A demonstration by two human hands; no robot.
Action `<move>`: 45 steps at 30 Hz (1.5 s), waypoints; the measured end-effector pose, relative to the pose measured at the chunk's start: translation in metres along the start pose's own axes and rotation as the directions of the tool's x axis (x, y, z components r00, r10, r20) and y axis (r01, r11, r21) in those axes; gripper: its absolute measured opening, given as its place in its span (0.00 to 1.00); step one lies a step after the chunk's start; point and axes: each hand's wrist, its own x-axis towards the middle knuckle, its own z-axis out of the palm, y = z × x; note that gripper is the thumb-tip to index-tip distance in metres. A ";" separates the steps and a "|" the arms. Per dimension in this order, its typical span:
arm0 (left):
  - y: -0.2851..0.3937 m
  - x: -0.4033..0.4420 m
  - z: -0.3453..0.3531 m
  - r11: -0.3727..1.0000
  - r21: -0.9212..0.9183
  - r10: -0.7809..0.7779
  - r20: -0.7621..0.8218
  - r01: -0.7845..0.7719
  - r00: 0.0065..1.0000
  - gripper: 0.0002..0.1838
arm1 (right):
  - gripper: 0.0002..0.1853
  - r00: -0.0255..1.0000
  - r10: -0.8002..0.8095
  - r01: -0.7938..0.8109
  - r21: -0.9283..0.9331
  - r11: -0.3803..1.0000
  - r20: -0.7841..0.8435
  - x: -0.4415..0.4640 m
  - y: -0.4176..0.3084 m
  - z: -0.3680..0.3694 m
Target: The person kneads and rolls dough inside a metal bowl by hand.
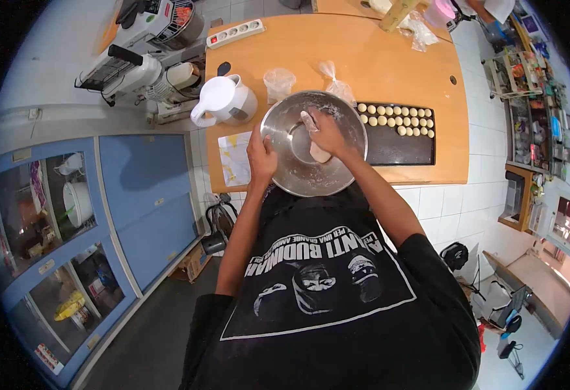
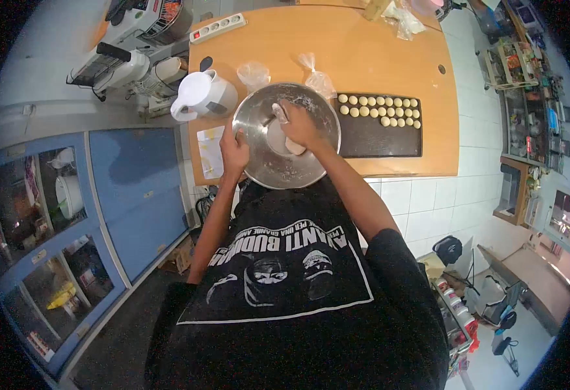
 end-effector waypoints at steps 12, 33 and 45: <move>0.007 0.001 -0.001 1.000 -0.014 -0.016 -0.011 0.016 1.000 0.24 | 0.23 0.968 0.000 0.082 -0.321 0.944 0.250 -0.024 -0.005 -0.042; -0.007 -0.002 0.007 1.000 -0.002 0.003 -0.067 -0.003 0.998 0.23 | 0.22 0.857 -0.119 0.385 -0.469 0.795 0.501 -0.037 -0.013 0.008; 0.001 0.007 0.008 0.993 -0.046 0.108 -0.052 -0.110 0.993 0.21 | 0.25 0.897 -0.165 0.376 -0.513 0.772 0.410 -0.046 -0.015 0.028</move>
